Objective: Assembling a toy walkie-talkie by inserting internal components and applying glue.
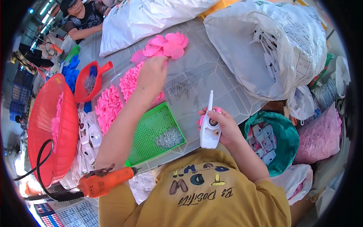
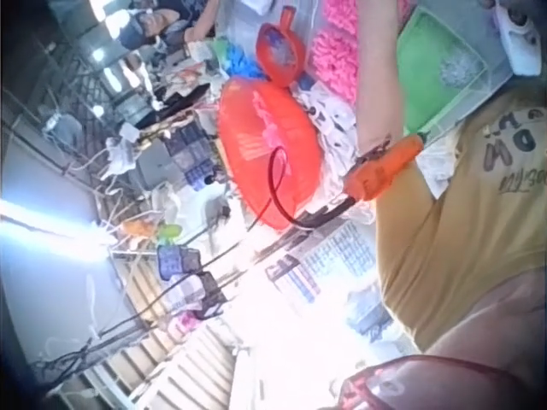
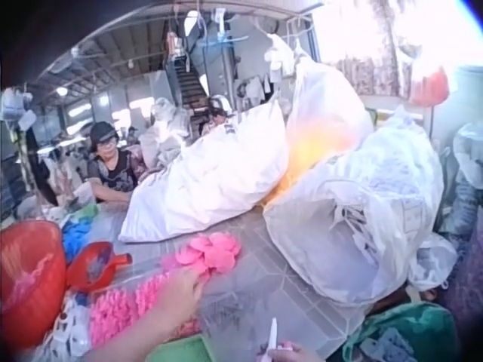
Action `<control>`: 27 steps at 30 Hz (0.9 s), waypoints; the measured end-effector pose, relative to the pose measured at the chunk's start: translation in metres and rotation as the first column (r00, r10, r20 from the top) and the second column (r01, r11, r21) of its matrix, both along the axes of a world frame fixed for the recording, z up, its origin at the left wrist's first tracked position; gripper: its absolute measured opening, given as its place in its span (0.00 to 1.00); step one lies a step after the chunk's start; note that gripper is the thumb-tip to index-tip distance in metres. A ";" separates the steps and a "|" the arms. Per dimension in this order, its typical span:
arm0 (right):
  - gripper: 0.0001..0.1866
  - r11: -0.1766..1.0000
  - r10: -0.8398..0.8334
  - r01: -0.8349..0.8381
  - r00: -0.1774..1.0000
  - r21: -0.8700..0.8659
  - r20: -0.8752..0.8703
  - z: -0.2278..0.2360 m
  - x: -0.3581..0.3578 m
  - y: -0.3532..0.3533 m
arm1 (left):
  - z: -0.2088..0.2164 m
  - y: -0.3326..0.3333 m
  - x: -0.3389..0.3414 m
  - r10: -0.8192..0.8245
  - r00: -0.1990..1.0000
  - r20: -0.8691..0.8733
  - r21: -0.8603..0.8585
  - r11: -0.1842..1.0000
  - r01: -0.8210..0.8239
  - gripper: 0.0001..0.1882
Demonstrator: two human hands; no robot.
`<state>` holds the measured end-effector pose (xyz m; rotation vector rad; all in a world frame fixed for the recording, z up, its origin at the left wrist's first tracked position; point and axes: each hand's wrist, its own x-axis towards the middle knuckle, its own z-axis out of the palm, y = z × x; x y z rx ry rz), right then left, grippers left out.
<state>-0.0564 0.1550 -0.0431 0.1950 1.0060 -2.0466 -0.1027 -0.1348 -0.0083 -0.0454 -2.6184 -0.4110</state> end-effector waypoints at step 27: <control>0.32 0.934 -0.293 0.245 0.942 -0.260 -0.164 -0.021 -0.051 -0.013 | 0.005 0.077 0.082 -0.477 0.849 0.227 0.973 0.074 -0.218 0.17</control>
